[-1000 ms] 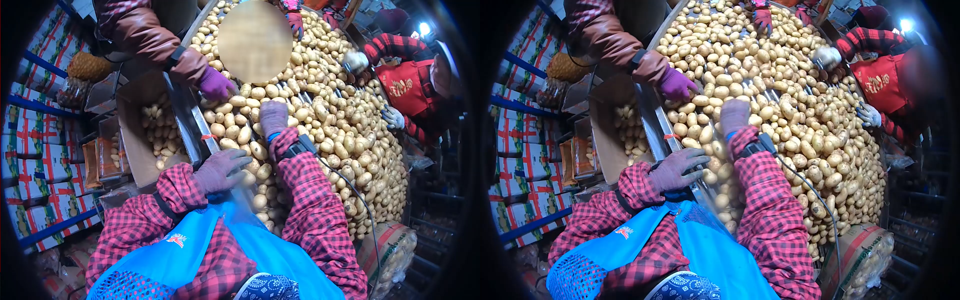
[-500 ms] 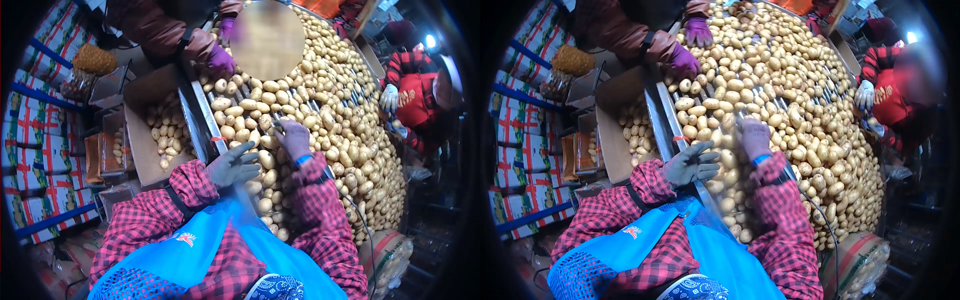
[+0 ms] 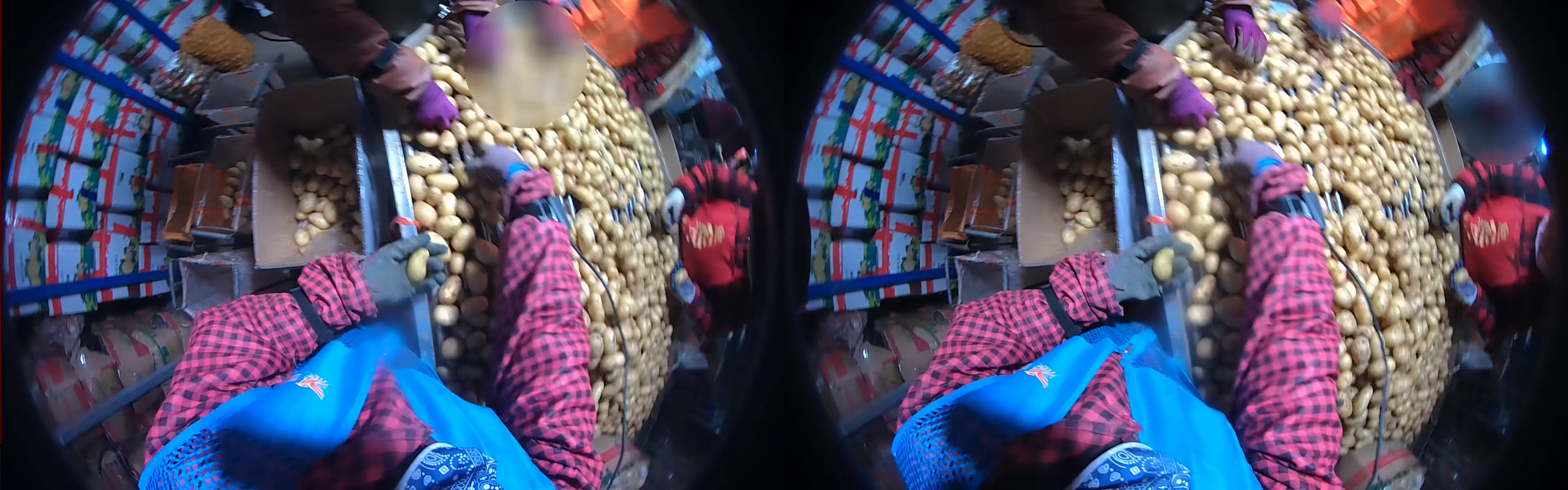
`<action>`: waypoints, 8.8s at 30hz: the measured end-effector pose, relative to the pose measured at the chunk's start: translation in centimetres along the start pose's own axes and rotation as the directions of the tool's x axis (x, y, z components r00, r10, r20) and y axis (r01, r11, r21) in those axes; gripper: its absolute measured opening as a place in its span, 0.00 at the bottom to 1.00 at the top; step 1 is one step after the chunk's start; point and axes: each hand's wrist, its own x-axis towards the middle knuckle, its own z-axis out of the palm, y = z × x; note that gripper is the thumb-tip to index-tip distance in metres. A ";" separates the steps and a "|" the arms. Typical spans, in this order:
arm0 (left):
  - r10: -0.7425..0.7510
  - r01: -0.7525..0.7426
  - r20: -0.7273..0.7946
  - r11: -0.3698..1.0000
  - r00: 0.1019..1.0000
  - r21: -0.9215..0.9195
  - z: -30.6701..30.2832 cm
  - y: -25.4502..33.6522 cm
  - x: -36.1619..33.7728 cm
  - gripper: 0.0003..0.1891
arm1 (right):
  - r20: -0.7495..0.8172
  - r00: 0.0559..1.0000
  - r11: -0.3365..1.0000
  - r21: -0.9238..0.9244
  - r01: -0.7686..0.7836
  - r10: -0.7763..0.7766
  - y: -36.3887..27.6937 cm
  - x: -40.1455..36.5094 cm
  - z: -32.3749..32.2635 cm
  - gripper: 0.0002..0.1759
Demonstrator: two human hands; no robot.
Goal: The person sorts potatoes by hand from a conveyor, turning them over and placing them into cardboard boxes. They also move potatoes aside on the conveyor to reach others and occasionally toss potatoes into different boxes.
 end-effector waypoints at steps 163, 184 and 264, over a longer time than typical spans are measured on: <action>0.031 -0.506 0.667 -0.625 0.744 0.594 3.0 9.2 2.3 0.30 | -0.629 0.717 0.882 0.469 0.043 0.300 -6.0 -29.5 9.6 0.24; 0.082 0.044 0.069 -0.897 0.994 0.440 7.9 2.6 25.0 0.20 | -0.584 0.689 0.789 -0.129 -0.601 0.429 7.7 -17.8 8.1 0.11; -0.002 -0.177 0.259 -0.736 0.966 0.654 1.5 7.2 8.3 0.23 | -0.570 0.808 0.988 0.065 -0.140 0.152 -5.9 -23.8 12.9 0.43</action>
